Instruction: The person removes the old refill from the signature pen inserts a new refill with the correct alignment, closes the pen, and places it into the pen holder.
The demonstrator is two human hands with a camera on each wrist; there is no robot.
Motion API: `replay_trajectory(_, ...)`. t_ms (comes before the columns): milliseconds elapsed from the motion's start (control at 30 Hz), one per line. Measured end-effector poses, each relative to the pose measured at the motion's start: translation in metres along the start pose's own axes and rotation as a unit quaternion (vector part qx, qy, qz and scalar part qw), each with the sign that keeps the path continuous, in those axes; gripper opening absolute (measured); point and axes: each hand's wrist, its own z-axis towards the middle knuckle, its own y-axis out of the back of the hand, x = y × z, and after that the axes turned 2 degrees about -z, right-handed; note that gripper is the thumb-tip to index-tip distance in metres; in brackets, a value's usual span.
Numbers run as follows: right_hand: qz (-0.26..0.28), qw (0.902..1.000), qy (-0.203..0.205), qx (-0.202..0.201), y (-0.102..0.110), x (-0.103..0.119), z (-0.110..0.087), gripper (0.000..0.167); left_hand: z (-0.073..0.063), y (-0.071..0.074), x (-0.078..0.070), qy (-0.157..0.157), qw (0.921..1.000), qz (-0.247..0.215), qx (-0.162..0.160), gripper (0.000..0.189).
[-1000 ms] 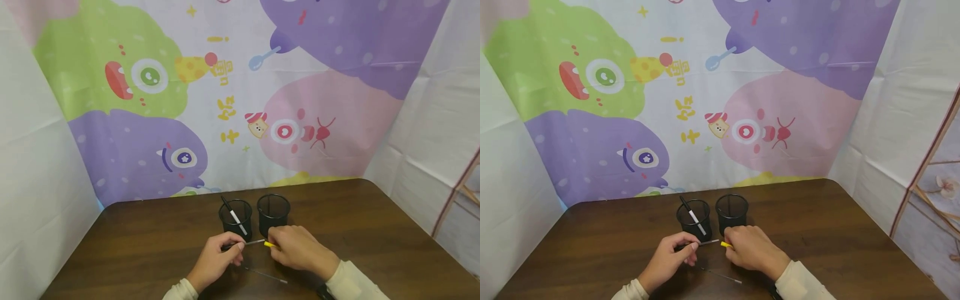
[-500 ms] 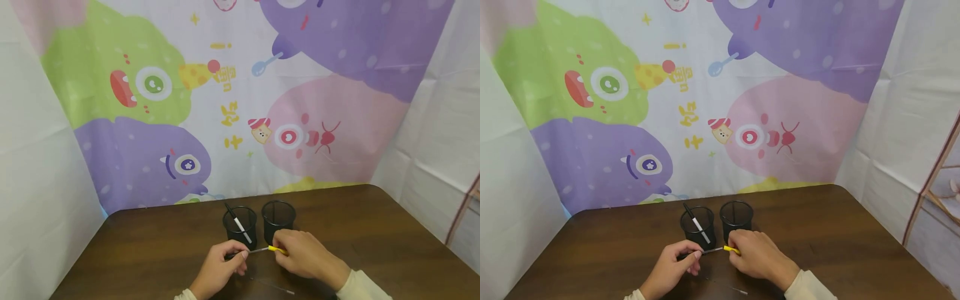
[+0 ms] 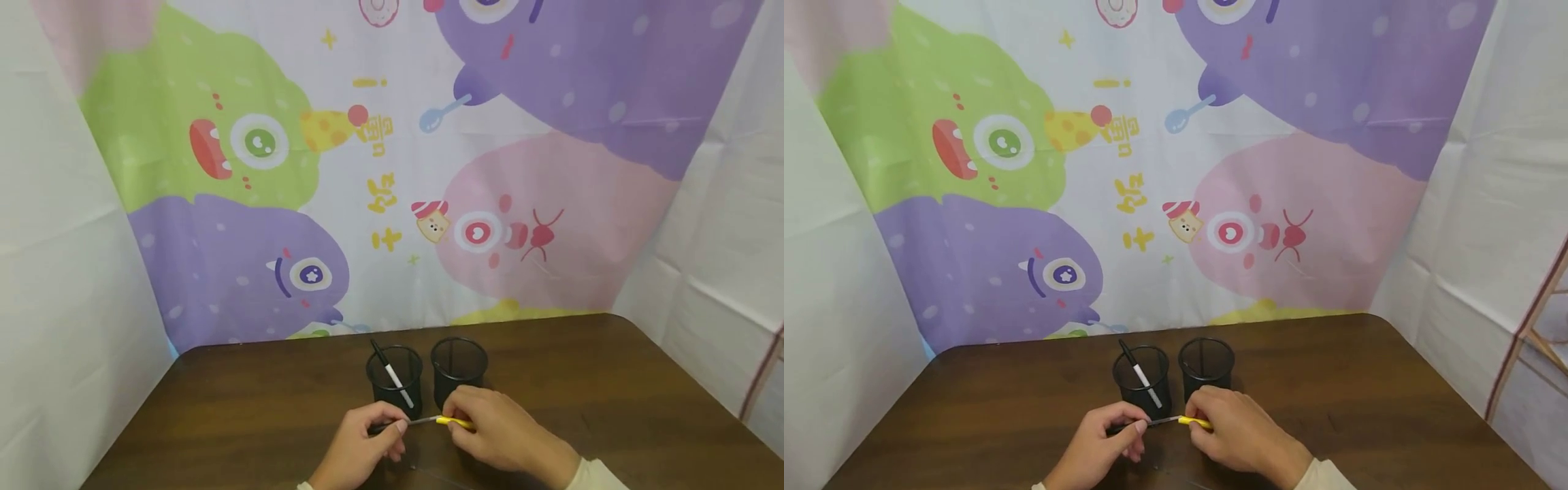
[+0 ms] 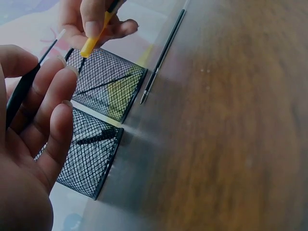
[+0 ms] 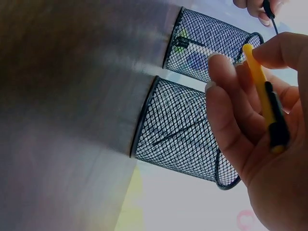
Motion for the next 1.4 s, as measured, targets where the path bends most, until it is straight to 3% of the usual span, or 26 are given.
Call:
replay_trajectory(700, 0.02, 0.9998, -0.01, -0.002, 0.0019, -0.0058, -0.0052, 0.018, -0.0052, 0.0, 0.0062, 0.017, 0.9998, -0.002, -0.003, 0.016)
replay_trajectory(1033, 0.005, 0.9999, 0.001, -0.01, 0.0049, -0.0072, -0.0054, 0.013, -0.0038, 0.0, 0.0043, 0.01, 0.9999, 0.001, -0.004, 0.019)
replay_trajectory(1400, 0.003, 0.9991, 0.026, -0.035, 0.0078, -0.0059, -0.0026, 0.021, -0.0005, 0.0009, 0.0013, 0.007, 0.9999, -0.01, -0.011, 0.021)
